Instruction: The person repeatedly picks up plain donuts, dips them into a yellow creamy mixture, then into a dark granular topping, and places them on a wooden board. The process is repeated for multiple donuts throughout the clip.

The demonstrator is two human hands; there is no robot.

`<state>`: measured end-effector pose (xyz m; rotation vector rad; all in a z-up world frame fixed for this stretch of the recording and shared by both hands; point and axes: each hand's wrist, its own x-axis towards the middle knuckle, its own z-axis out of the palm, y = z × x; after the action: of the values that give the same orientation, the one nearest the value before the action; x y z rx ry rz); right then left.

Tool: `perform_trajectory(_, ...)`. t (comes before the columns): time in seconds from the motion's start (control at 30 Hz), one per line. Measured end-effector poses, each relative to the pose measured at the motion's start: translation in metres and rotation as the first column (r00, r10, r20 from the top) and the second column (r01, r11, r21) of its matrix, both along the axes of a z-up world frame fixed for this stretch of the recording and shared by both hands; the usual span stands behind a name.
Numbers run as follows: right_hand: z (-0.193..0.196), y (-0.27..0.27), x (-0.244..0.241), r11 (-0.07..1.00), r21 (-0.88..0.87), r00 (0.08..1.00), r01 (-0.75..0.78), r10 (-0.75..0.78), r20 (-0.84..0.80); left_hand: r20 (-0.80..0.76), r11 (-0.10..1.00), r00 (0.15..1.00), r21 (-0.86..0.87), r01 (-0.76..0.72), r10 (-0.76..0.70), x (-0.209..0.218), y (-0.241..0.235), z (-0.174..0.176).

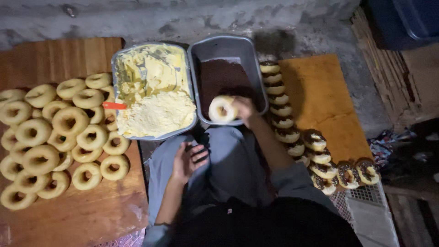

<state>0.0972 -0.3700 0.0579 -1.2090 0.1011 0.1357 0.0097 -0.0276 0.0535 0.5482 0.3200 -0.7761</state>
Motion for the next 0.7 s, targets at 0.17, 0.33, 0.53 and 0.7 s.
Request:
perform_trajectory(0.17, -0.047, 0.002, 0.061, 0.895, -0.446, 0.996, -0.009, -0.033, -0.086, 0.104, 0.969, 0.990, -0.240, -0.066, 0.093, -0.014, 0.015, -0.005)
perform_trajectory(0.33, -0.065, 0.010, 0.061, 0.549, -0.835, 0.997, -0.042, 0.083, 0.005, 0.094, 0.964, 0.991, -0.256, -0.072, 0.099, -0.011, 0.014, -0.013)
perform_trajectory(0.53, -0.047, -0.022, 0.028, 0.806, -0.563, 0.982, 0.181, -0.116, 0.149, 0.085, 0.967, 0.992, -0.246, -0.073, 0.097, -0.009, 0.015, -0.010)
perform_trajectory(0.7, -0.027, -0.116, -0.055, 0.871, 0.339, 0.927, 0.356, -0.281, -0.250, 0.098, 0.959, 0.989, -0.270, -0.083, 0.114, -0.008, 0.017, -0.006)
